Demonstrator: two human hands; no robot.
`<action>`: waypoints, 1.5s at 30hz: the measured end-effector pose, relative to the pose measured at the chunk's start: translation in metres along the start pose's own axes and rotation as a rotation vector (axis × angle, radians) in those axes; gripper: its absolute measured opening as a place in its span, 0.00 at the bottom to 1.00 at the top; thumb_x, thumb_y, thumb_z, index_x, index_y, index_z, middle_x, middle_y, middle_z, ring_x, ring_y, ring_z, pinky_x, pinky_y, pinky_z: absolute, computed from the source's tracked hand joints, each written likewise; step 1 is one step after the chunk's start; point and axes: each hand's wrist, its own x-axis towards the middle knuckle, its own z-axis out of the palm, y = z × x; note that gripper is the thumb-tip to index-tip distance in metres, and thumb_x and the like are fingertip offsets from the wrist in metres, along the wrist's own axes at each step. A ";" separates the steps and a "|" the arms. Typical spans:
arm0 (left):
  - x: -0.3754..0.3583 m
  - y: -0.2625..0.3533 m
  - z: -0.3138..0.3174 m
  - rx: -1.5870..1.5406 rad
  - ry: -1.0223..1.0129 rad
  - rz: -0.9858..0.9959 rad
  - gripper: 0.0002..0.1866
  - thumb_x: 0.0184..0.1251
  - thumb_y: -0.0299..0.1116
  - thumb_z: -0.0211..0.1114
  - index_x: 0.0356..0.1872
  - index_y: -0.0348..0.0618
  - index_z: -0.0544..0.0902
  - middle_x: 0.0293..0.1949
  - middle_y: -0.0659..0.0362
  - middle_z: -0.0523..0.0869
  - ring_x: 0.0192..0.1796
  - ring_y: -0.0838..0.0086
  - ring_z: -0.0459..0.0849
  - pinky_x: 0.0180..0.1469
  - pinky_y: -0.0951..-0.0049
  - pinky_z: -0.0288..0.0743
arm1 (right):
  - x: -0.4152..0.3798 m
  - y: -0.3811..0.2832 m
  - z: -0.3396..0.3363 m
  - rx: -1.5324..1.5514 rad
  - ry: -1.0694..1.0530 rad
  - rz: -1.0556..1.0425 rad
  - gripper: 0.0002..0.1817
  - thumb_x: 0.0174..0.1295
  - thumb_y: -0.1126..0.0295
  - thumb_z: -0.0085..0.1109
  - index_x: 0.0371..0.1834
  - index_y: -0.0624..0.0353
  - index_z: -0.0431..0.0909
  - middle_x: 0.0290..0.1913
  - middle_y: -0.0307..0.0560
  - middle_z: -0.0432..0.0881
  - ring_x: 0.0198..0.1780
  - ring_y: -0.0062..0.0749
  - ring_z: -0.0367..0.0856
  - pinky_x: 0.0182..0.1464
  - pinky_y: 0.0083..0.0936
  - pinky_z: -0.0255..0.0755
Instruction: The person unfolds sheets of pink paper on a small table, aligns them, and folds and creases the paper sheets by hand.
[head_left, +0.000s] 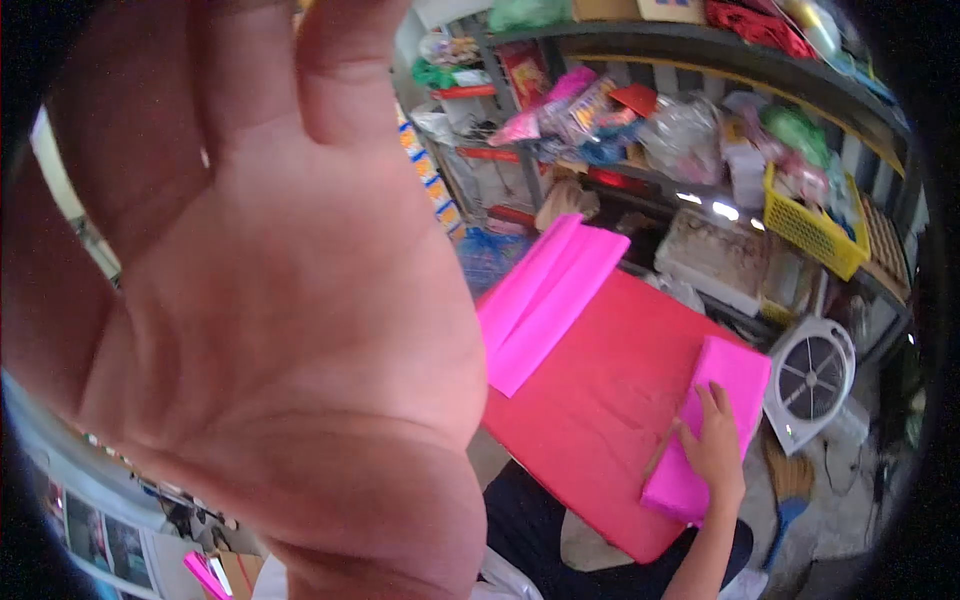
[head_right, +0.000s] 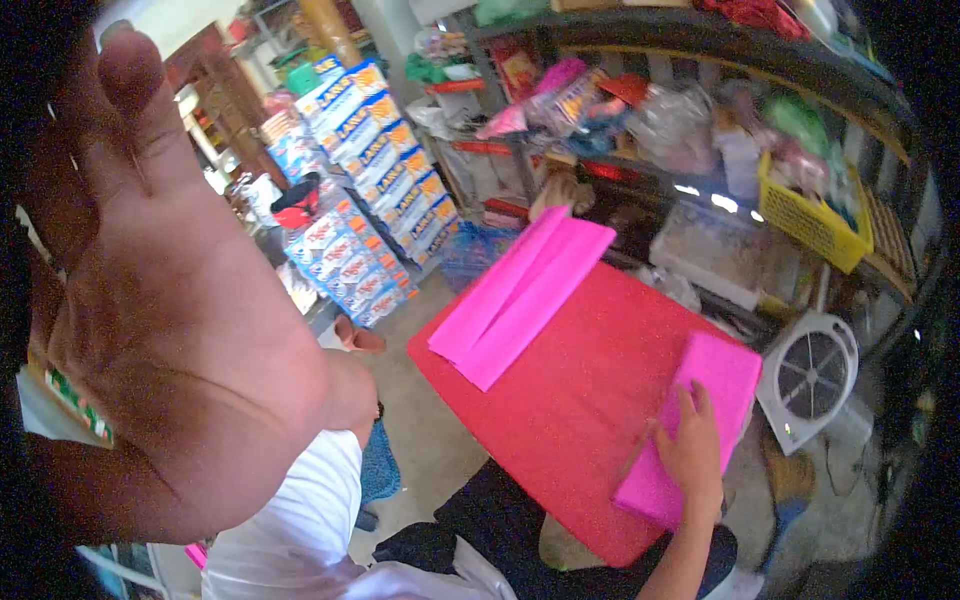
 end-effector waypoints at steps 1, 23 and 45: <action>-0.002 -0.002 0.002 -0.005 -0.002 -0.012 0.22 0.69 0.39 0.71 0.58 0.32 0.84 0.51 0.47 0.90 0.54 0.60 0.88 0.59 0.59 0.79 | -0.004 -0.001 -0.002 -0.002 0.005 0.018 0.36 0.65 0.67 0.72 0.75 0.66 0.71 0.78 0.71 0.68 0.78 0.68 0.69 0.79 0.50 0.66; -0.073 -0.023 0.040 -0.023 -0.081 -0.220 0.24 0.67 0.30 0.75 0.61 0.29 0.84 0.53 0.47 0.92 0.58 0.59 0.90 0.65 0.60 0.80 | -0.001 -0.003 -0.001 -0.068 -0.009 -0.011 0.34 0.66 0.63 0.72 0.73 0.66 0.74 0.75 0.70 0.72 0.74 0.68 0.73 0.76 0.51 0.70; -0.375 -0.122 -0.095 0.988 -0.570 -1.320 0.24 0.71 0.45 0.72 0.58 0.35 0.87 0.62 0.39 0.85 0.66 0.40 0.82 0.67 0.45 0.75 | 0.002 -0.001 0.002 -0.090 -0.036 0.023 0.34 0.66 0.63 0.73 0.73 0.65 0.75 0.76 0.68 0.73 0.75 0.64 0.73 0.77 0.49 0.70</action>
